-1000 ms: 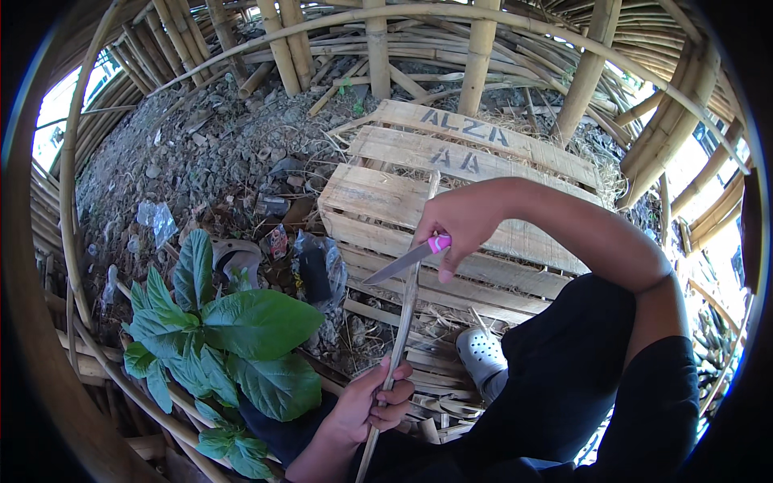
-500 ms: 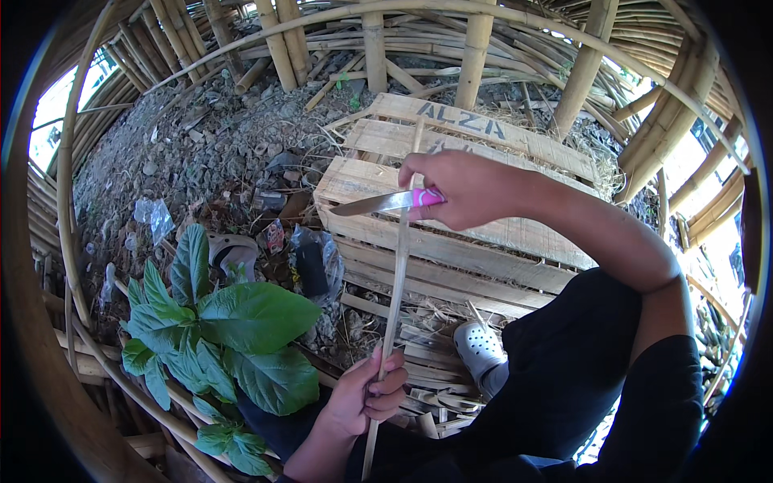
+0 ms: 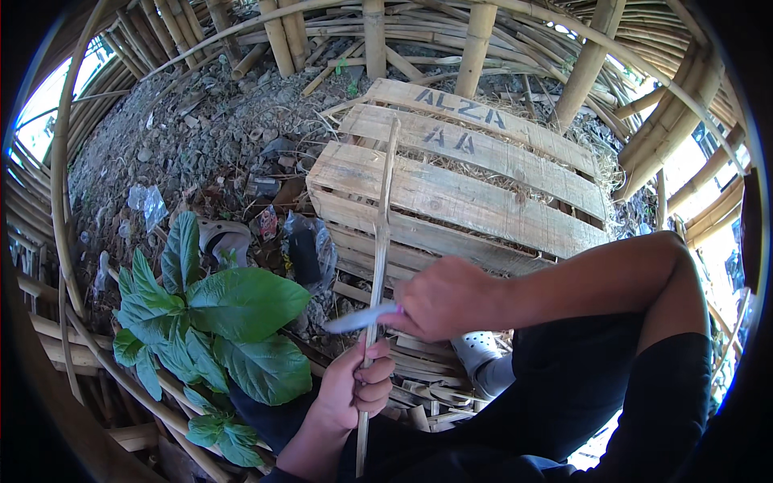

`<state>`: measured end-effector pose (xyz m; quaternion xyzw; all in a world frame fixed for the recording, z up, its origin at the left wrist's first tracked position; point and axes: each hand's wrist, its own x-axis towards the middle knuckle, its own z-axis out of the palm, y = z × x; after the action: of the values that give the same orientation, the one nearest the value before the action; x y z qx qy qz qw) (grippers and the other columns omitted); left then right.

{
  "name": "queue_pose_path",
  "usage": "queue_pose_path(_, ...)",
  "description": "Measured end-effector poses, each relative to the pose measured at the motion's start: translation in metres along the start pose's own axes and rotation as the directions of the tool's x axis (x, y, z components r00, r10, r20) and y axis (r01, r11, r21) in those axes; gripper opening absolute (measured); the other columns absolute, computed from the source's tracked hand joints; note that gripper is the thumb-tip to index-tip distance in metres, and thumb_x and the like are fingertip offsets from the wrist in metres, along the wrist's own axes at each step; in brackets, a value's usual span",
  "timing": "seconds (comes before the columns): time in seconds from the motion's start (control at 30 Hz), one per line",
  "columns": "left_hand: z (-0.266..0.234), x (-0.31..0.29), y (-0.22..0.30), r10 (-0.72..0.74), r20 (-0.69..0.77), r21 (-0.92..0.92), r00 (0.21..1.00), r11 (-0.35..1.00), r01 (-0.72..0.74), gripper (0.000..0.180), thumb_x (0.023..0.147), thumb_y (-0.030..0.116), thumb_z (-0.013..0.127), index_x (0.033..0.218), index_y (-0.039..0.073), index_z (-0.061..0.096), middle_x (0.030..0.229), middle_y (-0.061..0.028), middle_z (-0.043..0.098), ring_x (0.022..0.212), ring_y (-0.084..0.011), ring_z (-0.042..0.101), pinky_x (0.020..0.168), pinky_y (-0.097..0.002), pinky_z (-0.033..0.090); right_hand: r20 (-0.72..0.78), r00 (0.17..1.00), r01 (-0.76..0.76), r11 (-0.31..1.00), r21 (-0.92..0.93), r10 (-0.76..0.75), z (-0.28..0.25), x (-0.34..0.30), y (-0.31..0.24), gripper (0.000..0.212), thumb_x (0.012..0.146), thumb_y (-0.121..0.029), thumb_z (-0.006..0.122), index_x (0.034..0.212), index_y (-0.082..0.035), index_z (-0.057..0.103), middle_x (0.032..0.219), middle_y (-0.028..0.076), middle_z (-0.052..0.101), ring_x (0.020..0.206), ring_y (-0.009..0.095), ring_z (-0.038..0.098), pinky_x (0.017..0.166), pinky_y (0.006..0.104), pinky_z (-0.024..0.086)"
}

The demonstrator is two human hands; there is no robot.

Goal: The person whittles and scrapes a bamboo stick using a knife.

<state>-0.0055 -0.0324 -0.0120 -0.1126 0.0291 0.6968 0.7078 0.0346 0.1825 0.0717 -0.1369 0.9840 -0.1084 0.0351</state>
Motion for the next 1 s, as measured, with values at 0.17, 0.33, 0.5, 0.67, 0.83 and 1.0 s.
queue_pose_path(0.17, 0.016, 0.005, -0.003, 0.06, -0.186, 0.195, 0.981, 0.98, -0.023, 0.029, 0.101, 0.042, 0.034, 0.086, 0.019, 0.043, 0.061, 0.0089, 0.025, 0.042, -0.0021, 0.016, 0.034, -0.0198, 0.011, 0.145, 0.961, -0.231, 0.972, -0.05, 0.236, -0.019, 0.003, 0.016, 0.063, 0.097, -0.047, 0.037, 0.056, -0.005, 0.06, 0.05, 0.011, 0.055, 0.043, 0.03, 0.056, 0.043, 0.0411, 0.047)
queue_pose_path(0.33, 0.02, 0.0, 0.0, 0.107, -0.245, 0.281, 0.964, 0.959, -0.035, 0.029, 0.101, 0.042, 0.034, 0.084, 0.02, 0.043, 0.06, 0.0093, 0.025, 0.042, -0.0017, 0.016, 0.034, -0.0196, 0.011, 0.224, 0.957, -0.206, 0.975, 0.087, 0.183, -0.013, 0.01, 0.009, 0.064, 0.096, -0.048, 0.037, 0.054, -0.005, 0.059, 0.047, 0.011, 0.053, 0.044, 0.029, 0.057, 0.044, 0.0427, 0.048)
queue_pose_path(0.5, 0.01, 0.001, -0.002, 0.053, -0.093, 0.098, 0.994, 0.994, -0.044, 0.027, 0.102, 0.038, 0.033, 0.085, 0.02, 0.043, 0.059, 0.0089, 0.025, 0.04, -0.002, 0.016, 0.033, -0.0196, 0.01, 0.226, 0.973, -0.065, 0.993, 0.098, 0.041, -0.012, 0.003, -0.007, 0.065, 0.096, -0.05, 0.035, 0.057, -0.006, 0.062, 0.049, 0.012, 0.054, 0.046, 0.033, 0.056, 0.05, 0.0437, 0.049)
queue_pose_path(0.67, 0.004, 0.004, 0.006, 0.063, 0.005, -0.103, 0.998, 0.993, -0.062, 0.026, 0.102, 0.038, 0.033, 0.086, 0.019, 0.043, 0.058, 0.0084, 0.025, 0.038, -0.0021, 0.015, 0.031, -0.0202, 0.01, 0.24, 0.96, -0.173, 0.979, 0.104, 0.144, -0.015, 0.012, 0.0, 0.064, 0.095, -0.051, 0.039, 0.058, -0.004, 0.063, 0.049, 0.014, 0.053, 0.047, 0.035, 0.055, 0.05, 0.0431, 0.048)
queue_pose_path(0.83, 0.005, 0.001, 0.009, 0.056, 0.057, -0.122, 0.997, 0.991, -0.049, 0.025, 0.102, 0.035, 0.032, 0.087, 0.018, 0.043, 0.058, 0.0079, 0.025, 0.038, -0.002, 0.015, 0.03, -0.0191, 0.01, 0.219, 0.975, -0.055, 0.997, 0.051, 0.042, -0.015, 0.023, 0.009, 0.061, 0.095, -0.051, 0.04, 0.061, -0.007, 0.064, 0.051, 0.013, 0.056, 0.048, 0.035, 0.056, 0.046, 0.0408, 0.047)
queue_pose_path(1.0, 0.005, -0.002, 0.008, 0.094, 0.02, -0.044, 0.995, 0.995, -0.093, 0.027, 0.102, 0.036, 0.032, 0.085, 0.018, 0.043, 0.057, 0.0082, 0.024, 0.038, -0.002, 0.013, 0.031, -0.0193, 0.01, 0.19, 0.982, -0.023, 1.0, 0.018, 0.019, -0.008, 0.022, -0.001, 0.061, 0.095, -0.05, 0.041, 0.059, -0.006, 0.064, 0.05, 0.013, 0.055, 0.047, 0.035, 0.056, 0.045, 0.0397, 0.047)
